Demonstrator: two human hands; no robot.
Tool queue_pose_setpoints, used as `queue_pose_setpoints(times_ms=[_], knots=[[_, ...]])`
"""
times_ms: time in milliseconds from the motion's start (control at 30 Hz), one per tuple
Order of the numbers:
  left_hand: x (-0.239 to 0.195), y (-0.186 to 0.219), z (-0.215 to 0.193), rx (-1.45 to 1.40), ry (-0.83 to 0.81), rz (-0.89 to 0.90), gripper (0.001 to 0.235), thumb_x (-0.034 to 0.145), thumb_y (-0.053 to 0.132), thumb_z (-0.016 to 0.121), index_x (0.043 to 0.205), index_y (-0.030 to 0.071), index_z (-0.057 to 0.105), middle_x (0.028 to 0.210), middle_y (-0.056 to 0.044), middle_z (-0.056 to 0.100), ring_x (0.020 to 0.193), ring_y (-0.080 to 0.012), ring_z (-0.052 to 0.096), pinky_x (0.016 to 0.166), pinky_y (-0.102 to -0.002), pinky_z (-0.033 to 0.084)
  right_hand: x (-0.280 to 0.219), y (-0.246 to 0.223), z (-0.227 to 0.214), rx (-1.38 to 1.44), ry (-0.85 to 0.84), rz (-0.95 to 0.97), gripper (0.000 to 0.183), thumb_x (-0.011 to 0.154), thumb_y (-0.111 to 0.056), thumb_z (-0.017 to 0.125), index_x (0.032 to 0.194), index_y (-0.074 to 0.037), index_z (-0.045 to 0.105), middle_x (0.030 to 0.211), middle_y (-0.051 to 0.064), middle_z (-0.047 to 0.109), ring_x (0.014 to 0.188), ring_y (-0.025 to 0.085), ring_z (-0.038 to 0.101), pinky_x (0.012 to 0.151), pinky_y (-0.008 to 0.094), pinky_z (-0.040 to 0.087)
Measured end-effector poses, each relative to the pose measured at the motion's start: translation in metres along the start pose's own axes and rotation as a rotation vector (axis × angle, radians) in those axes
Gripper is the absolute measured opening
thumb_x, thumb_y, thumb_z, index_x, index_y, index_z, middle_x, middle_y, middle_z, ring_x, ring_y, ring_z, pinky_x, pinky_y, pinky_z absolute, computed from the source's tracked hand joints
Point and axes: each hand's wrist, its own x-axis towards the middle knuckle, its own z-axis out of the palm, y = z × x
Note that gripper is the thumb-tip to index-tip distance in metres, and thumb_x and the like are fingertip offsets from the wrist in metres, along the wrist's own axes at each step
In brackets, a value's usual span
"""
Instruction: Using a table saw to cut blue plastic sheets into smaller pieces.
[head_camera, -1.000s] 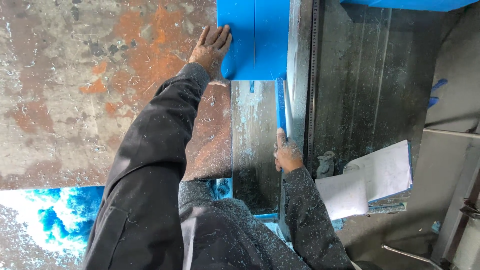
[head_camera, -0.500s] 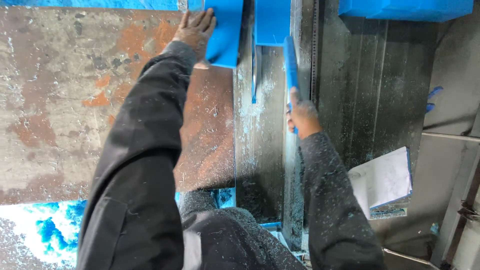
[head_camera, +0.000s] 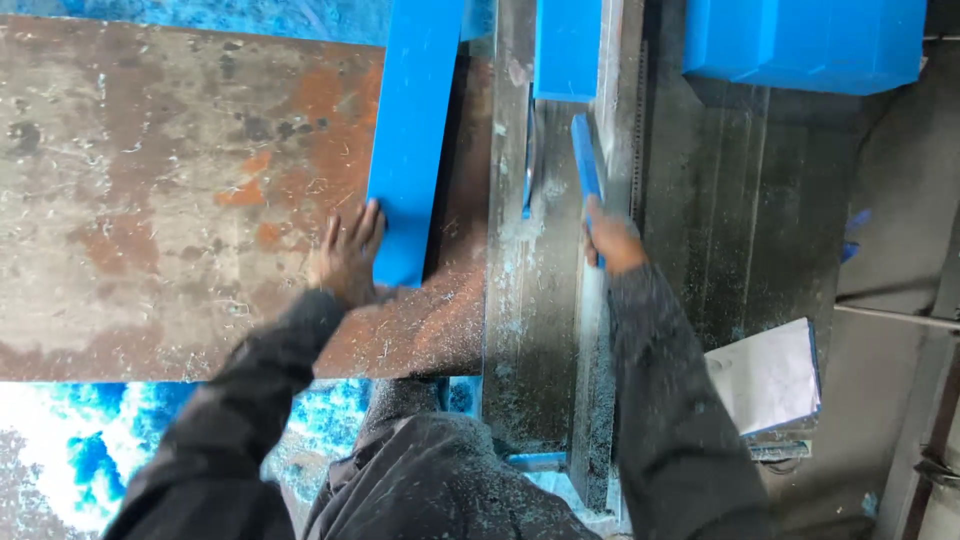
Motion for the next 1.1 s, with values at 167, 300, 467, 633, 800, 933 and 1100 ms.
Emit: queue_pose_setpoints(times_ms=[167,300,467,633,800,933,1100], knots=[[-0.084,0.053,0.049,-0.268,0.188,-0.121,0.120,0.076,0.079,0.063,0.158,-0.001,0.028,0.170,-0.019,0.019,0.156,-0.0360,0.023,0.123,-0.059,0.025,0.060,-0.086,-0.002,-0.014,0.044,-0.253,0.062,0.099,-0.069,0.051,0.079,-0.011,0.056,0.059,0.000,0.051,0.042,0.013,0.048,0.040,0.033,0.040],[-0.112,0.089,0.097,-0.501,0.340,-0.319,0.101,0.085,0.065,0.073,0.160,0.008,0.035,0.173,-0.015,0.026,0.158,-0.0357,0.029,0.125,-0.056,0.030,0.010,-0.107,0.007,0.200,0.087,-0.289,0.058,0.100,-0.068,0.057,0.083,-0.013,0.054,0.062,-0.001,0.050,0.044,0.011,0.046,0.040,0.030,0.038],[-0.076,0.101,0.053,-0.714,0.361,-0.561,0.113,0.076,0.060,0.082,0.162,0.010,0.028,0.166,-0.023,0.029,0.149,-0.0445,0.033,0.120,-0.058,0.034,-0.144,-0.009,0.019,0.224,0.130,-0.421,0.043,0.098,-0.055,0.064,0.088,-0.014,0.057,0.063,-0.002,0.052,0.044,0.010,0.048,0.040,0.029,0.039],[-0.054,0.114,0.038,-0.691,0.248,-0.743,0.138,0.062,0.057,0.091,0.166,0.013,0.012,0.157,-0.029,0.029,0.138,-0.0519,0.034,0.111,-0.066,0.036,-0.236,0.174,0.026,0.109,0.199,-0.319,0.018,0.094,-0.028,0.068,0.093,-0.014,0.057,0.060,-0.001,0.054,0.043,0.012,0.052,0.039,0.031,0.042],[-0.111,0.149,0.037,-0.743,0.074,-0.764,0.143,0.058,0.053,0.093,0.168,0.020,0.007,0.152,-0.029,0.031,0.135,-0.0512,0.034,0.104,-0.069,0.039,-0.312,0.348,0.044,0.225,0.223,-0.289,0.032,0.096,-0.033,0.071,0.093,-0.005,0.057,0.060,0.004,0.057,0.047,0.014,0.056,0.044,0.033,0.047],[-0.172,0.197,0.062,-0.826,0.051,-0.667,0.145,0.056,0.055,0.094,0.167,0.021,0.006,0.150,-0.029,0.032,0.133,-0.0511,0.037,0.104,-0.066,0.044,-0.357,0.407,0.055,0.269,0.215,-0.183,0.032,0.093,-0.035,0.071,0.097,-0.005,0.058,0.059,0.004,0.055,0.046,0.016,0.055,0.044,0.036,0.045],[-0.206,0.250,0.061,-0.935,0.048,-0.439,0.144,0.059,0.060,0.095,0.167,0.024,0.006,0.143,-0.031,0.037,0.129,-0.0510,0.044,0.104,-0.064,0.046,-0.372,0.441,0.055,0.319,0.135,-0.038,0.031,0.095,-0.032,0.072,0.100,-0.004,0.060,0.062,0.005,0.054,0.048,0.016,0.055,0.046,0.035,0.047]])
